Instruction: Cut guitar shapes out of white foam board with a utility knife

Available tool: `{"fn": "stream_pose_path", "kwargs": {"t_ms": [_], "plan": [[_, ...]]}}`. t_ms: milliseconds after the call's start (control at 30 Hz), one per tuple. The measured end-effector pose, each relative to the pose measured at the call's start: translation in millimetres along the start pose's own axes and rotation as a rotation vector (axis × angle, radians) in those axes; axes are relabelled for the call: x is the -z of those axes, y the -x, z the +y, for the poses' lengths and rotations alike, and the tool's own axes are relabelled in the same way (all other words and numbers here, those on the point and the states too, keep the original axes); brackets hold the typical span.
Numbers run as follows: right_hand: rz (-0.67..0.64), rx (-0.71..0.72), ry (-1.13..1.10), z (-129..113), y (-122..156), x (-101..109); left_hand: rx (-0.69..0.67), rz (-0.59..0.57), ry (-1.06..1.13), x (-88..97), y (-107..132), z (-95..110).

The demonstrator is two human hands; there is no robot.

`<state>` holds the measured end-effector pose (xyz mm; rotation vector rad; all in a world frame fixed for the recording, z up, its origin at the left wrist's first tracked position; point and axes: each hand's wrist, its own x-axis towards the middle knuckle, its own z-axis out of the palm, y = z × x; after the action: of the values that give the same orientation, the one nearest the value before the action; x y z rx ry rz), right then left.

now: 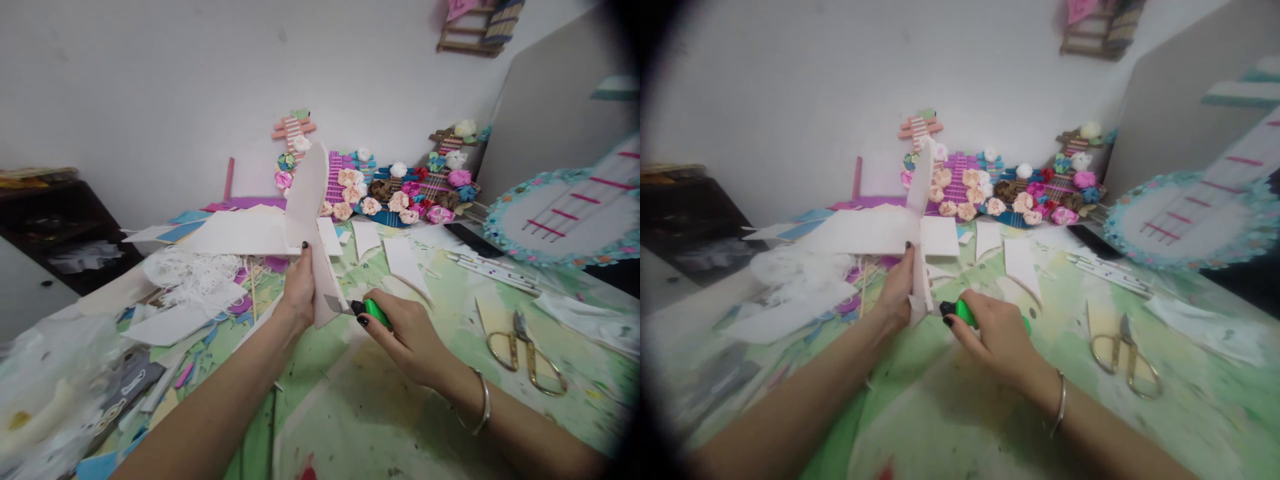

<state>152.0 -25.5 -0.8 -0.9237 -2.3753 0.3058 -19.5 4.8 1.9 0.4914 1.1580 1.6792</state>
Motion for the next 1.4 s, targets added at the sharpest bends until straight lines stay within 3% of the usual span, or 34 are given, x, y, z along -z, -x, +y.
{"fn": "stream_pose_path", "kwargs": {"t_ms": [133,300,400,667,967,1200,1400], "plan": [[0.000,-0.003,-0.006,1.0,0.2,-0.3,-0.009,-0.015,-0.010,0.3,0.3,-1.3],[-0.026,-0.001,0.041,2.5,0.8,-4.2,-0.249,-0.003,-0.140,3.2,-0.8,-2.4],[-0.028,0.014,0.059,2.5,0.6,-6.5,-0.309,-0.016,-0.199,5.2,-1.3,-6.3],[-0.007,0.020,0.065,0.3,0.2,-5.8,-0.211,-0.099,-0.143,-1.4,9.9,-10.7],[-0.032,-0.006,0.038,0.3,2.4,-7.3,-0.270,-0.088,-0.214,0.5,6.5,-10.4],[-0.038,-0.041,-0.002,-2.4,1.3,-1.6,-0.116,-0.133,-0.080,-1.3,9.0,-10.0],[-0.034,-0.052,-0.025,-1.1,0.0,2.5,-0.102,-0.164,-0.015,-0.5,7.5,-7.6]]}}
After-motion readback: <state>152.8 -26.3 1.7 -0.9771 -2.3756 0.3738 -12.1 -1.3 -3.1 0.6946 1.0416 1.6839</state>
